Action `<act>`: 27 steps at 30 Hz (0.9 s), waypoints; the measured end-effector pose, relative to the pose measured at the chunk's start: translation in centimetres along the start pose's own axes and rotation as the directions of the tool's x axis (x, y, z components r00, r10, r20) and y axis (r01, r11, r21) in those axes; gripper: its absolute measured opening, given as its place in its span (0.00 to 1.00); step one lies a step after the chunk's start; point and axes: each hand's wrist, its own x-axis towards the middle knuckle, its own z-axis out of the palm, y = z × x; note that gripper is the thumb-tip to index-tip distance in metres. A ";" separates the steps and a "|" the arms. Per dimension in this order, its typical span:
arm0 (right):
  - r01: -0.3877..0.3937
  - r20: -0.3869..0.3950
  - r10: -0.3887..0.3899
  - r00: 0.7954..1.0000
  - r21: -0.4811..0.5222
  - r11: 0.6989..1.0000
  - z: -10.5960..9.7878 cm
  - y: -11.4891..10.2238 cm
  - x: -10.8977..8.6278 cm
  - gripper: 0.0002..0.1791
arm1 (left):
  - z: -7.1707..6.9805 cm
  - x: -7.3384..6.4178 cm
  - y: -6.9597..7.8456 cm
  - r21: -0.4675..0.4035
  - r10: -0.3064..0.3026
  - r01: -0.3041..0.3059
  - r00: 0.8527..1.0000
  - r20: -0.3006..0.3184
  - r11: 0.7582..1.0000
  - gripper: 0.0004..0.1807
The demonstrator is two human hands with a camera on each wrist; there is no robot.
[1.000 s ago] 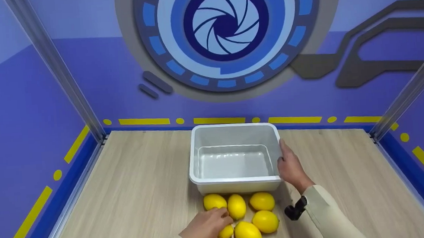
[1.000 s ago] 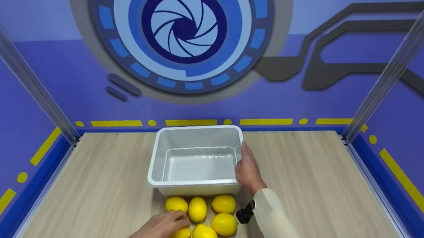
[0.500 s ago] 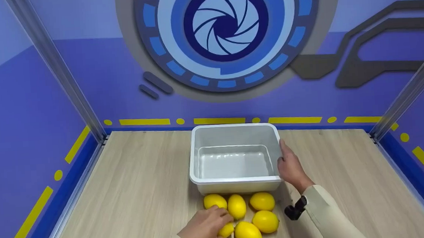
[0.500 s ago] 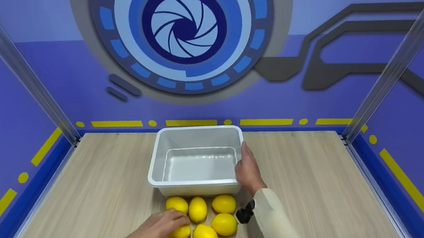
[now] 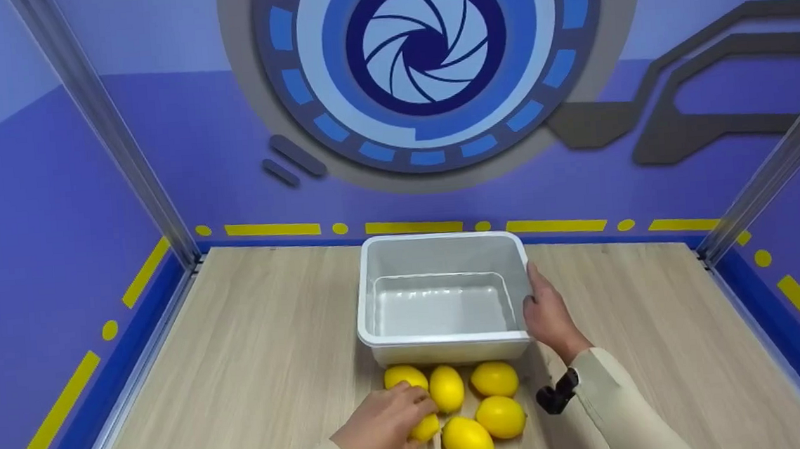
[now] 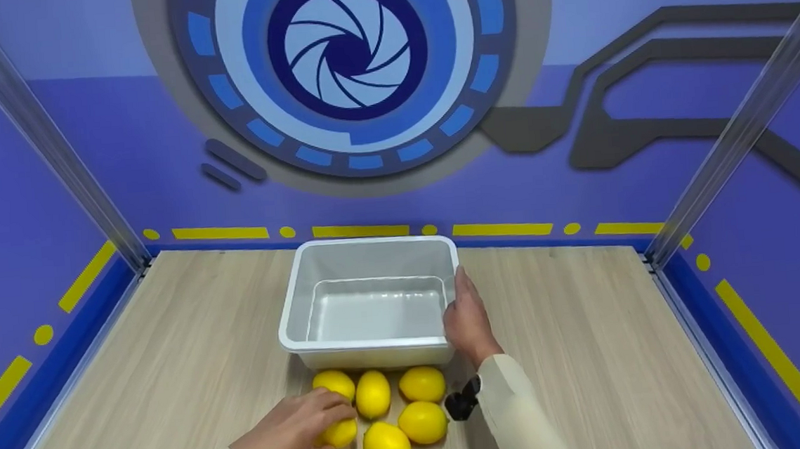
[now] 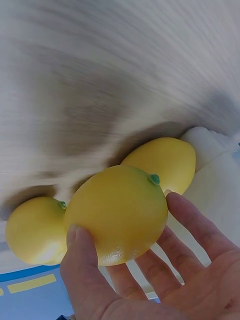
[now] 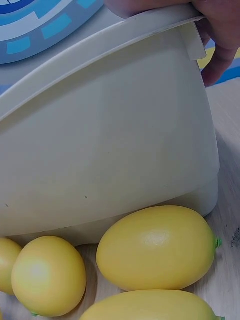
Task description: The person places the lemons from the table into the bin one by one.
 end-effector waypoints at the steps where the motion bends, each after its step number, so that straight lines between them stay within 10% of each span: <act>1: -0.002 0.003 0.002 1.000 0.003 1.000 0.0 0.0 0.0 0.35 | -0.1 0.0 0.0 0.004 0.002 -0.002 1.000 -0.006 1.000 0.24; 27: 0.012 -0.004 -0.012 1.000 -0.008 1.000 0.1 0.0 0.0 0.35 | -1.7 0.1 0.2 0.030 0.025 -0.023 0.997 -0.071 0.999 0.23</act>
